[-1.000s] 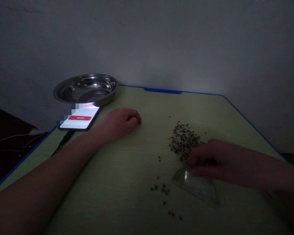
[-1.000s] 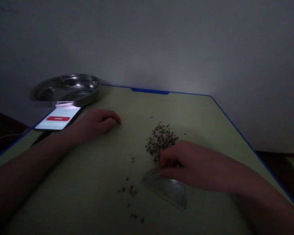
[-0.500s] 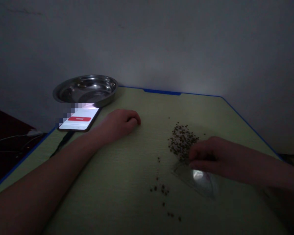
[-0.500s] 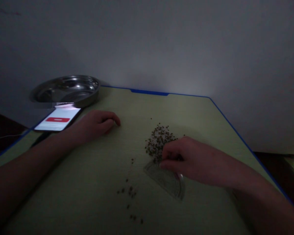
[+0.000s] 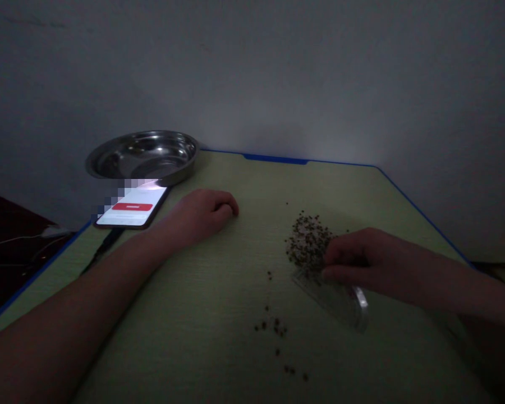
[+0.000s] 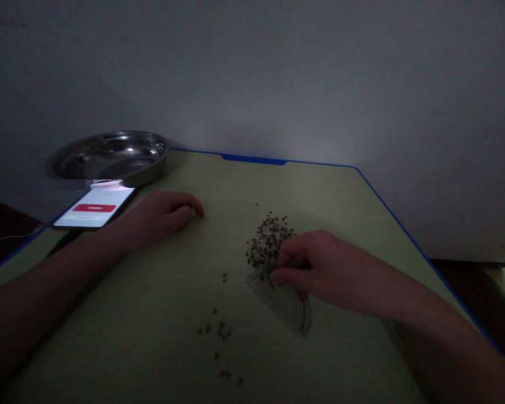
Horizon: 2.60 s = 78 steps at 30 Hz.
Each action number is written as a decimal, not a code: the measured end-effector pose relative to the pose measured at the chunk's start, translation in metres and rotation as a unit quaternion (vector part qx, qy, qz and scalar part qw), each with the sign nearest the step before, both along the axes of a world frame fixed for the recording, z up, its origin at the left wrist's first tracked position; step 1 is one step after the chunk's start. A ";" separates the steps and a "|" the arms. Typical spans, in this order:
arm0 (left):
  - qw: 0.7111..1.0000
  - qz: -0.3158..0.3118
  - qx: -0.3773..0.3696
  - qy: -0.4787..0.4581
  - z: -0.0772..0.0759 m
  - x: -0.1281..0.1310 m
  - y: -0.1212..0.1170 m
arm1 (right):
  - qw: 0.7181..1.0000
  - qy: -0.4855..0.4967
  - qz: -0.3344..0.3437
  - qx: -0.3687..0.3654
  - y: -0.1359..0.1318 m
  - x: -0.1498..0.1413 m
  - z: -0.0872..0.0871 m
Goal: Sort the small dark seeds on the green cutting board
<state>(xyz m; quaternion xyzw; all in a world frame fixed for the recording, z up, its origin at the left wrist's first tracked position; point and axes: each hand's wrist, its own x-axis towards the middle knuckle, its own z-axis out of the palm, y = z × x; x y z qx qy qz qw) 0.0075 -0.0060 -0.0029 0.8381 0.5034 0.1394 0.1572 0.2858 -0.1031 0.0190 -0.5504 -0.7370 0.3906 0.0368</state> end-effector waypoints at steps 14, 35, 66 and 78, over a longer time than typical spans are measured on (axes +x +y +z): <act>1.000 -0.004 0.004 0.007 -0.002 -0.002 0.002 | 1.000 -0.010 -0.004 0.024 0.000 -0.003 -0.002; 1.000 -0.002 0.001 0.018 0.002 0.000 0.001 | 0.982 -0.079 0.057 0.161 0.007 0.010 0.005; 1.000 -0.012 0.006 0.018 0.001 -0.001 0.001 | 0.989 0.003 0.031 0.144 -0.006 -0.012 0.008; 1.000 -0.018 0.015 0.013 -0.002 -0.001 0.001 | 0.997 0.007 0.053 0.053 -0.014 -0.023 -0.001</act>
